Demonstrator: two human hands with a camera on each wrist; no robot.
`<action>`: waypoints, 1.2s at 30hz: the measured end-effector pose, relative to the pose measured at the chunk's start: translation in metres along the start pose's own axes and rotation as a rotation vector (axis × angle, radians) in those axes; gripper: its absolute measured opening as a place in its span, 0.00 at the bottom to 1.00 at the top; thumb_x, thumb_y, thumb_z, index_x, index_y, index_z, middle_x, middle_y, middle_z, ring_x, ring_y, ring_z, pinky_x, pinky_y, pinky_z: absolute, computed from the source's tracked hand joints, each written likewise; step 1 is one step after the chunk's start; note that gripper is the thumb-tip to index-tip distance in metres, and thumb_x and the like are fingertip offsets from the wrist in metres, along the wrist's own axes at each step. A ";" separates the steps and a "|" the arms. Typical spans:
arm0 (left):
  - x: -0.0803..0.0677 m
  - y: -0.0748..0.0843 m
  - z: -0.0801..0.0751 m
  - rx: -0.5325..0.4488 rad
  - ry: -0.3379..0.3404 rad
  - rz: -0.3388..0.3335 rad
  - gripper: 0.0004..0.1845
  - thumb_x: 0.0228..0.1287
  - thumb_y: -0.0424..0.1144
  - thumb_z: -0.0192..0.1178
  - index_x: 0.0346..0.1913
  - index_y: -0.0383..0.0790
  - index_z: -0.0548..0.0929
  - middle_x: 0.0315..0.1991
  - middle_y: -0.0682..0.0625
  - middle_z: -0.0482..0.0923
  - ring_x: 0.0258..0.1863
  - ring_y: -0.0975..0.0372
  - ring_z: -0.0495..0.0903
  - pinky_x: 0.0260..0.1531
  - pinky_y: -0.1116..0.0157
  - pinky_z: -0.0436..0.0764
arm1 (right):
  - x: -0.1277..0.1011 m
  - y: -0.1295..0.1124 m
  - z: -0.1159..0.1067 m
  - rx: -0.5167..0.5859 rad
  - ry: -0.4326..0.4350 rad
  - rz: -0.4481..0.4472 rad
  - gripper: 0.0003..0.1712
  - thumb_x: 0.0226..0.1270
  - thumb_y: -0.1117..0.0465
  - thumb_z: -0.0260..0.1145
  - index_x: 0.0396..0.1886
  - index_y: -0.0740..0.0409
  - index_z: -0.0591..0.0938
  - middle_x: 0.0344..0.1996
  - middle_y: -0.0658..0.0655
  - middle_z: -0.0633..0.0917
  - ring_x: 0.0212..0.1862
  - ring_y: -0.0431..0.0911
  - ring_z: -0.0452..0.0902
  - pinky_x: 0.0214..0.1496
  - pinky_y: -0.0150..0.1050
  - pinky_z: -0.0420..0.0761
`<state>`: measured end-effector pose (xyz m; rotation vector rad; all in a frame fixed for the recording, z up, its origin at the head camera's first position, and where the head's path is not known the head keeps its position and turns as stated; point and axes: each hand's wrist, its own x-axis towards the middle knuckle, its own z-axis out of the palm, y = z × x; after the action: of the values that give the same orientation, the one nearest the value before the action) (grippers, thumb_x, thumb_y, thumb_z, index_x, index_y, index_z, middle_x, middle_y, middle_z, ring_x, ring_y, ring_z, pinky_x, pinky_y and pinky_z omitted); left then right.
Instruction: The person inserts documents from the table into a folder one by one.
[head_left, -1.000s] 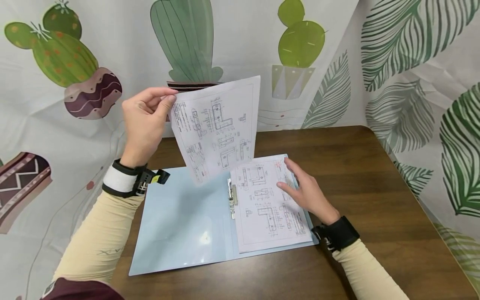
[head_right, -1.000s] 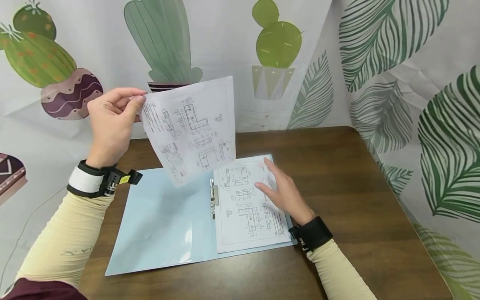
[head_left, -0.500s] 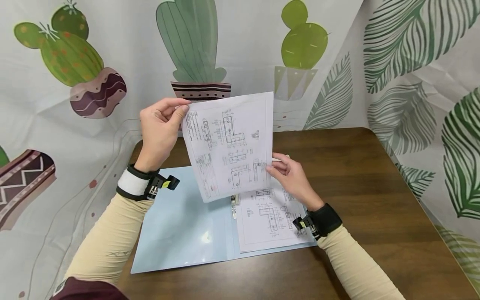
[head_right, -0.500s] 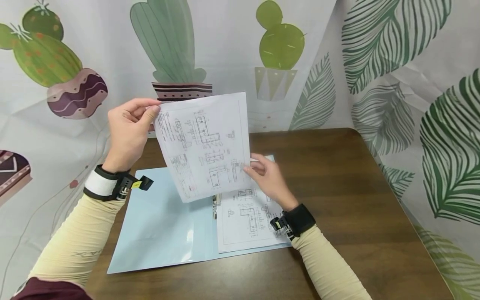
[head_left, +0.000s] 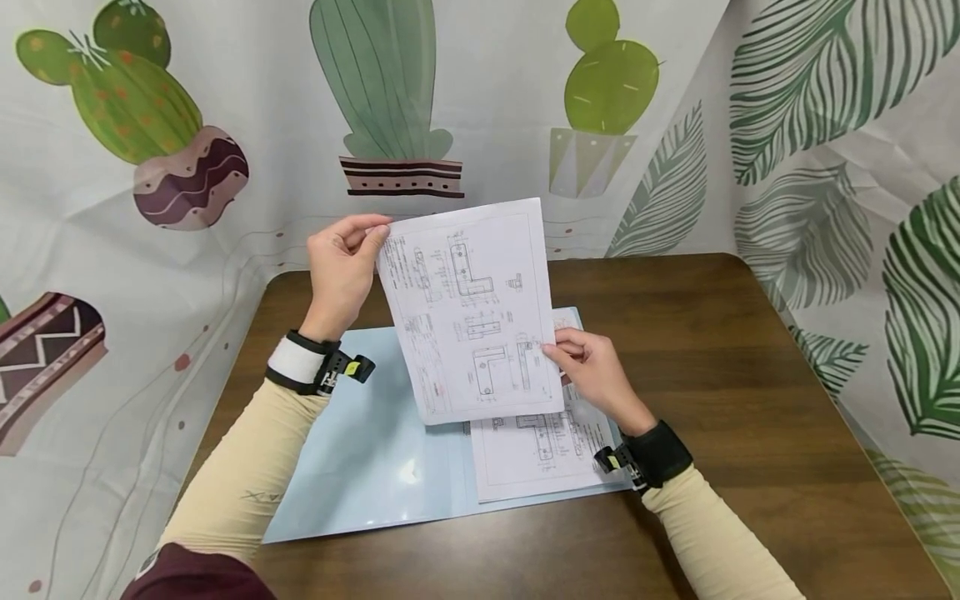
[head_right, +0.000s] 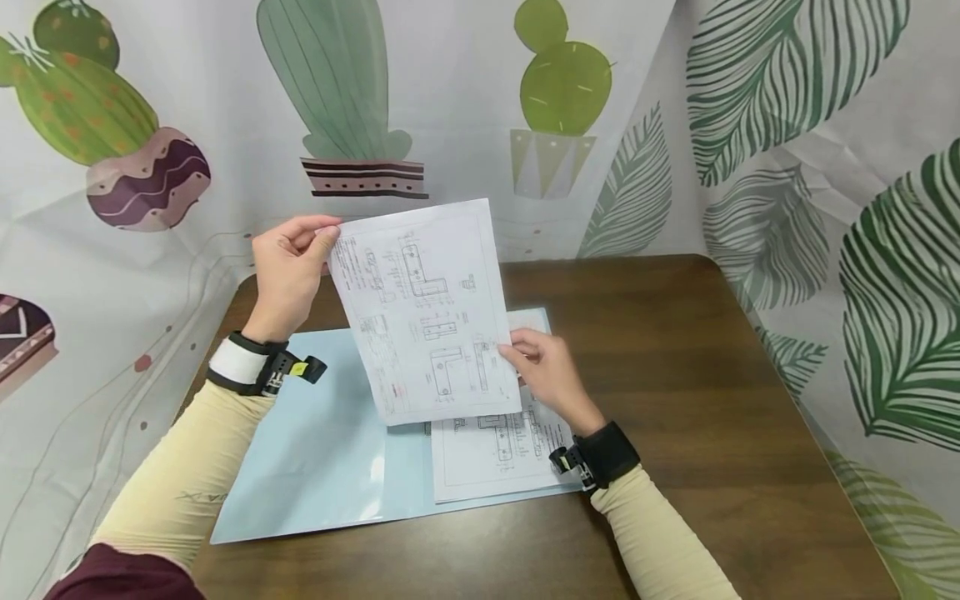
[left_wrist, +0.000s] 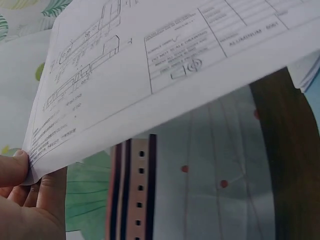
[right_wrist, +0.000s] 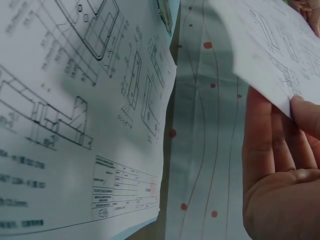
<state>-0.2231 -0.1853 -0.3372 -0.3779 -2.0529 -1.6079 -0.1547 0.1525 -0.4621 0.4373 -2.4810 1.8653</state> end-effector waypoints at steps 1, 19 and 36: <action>0.000 -0.003 0.001 0.003 -0.003 -0.006 0.10 0.72 0.33 0.64 0.48 0.28 0.88 0.39 0.36 0.88 0.30 0.61 0.85 0.29 0.73 0.81 | -0.001 0.000 0.000 -0.011 0.002 -0.002 0.11 0.73 0.63 0.69 0.50 0.61 0.87 0.38 0.57 0.91 0.31 0.46 0.85 0.31 0.49 0.86; -0.020 -0.023 0.000 0.202 -0.198 0.059 0.20 0.75 0.35 0.62 0.66 0.39 0.79 0.59 0.43 0.84 0.53 0.54 0.86 0.51 0.63 0.83 | -0.019 0.008 -0.031 0.005 0.041 0.012 0.12 0.74 0.61 0.68 0.52 0.62 0.87 0.39 0.59 0.91 0.28 0.48 0.85 0.24 0.47 0.84; -0.116 -0.074 -0.001 0.523 -0.720 -0.145 0.38 0.70 0.50 0.67 0.76 0.35 0.67 0.74 0.40 0.69 0.74 0.50 0.67 0.71 0.51 0.66 | -0.052 0.029 -0.066 -0.055 0.105 0.246 0.20 0.76 0.56 0.66 0.58 0.66 0.83 0.43 0.64 0.90 0.31 0.44 0.86 0.28 0.42 0.83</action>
<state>-0.1633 -0.1960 -0.4605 -0.6922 -2.9887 -1.0033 -0.1216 0.2333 -0.4788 0.0315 -2.6085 1.8362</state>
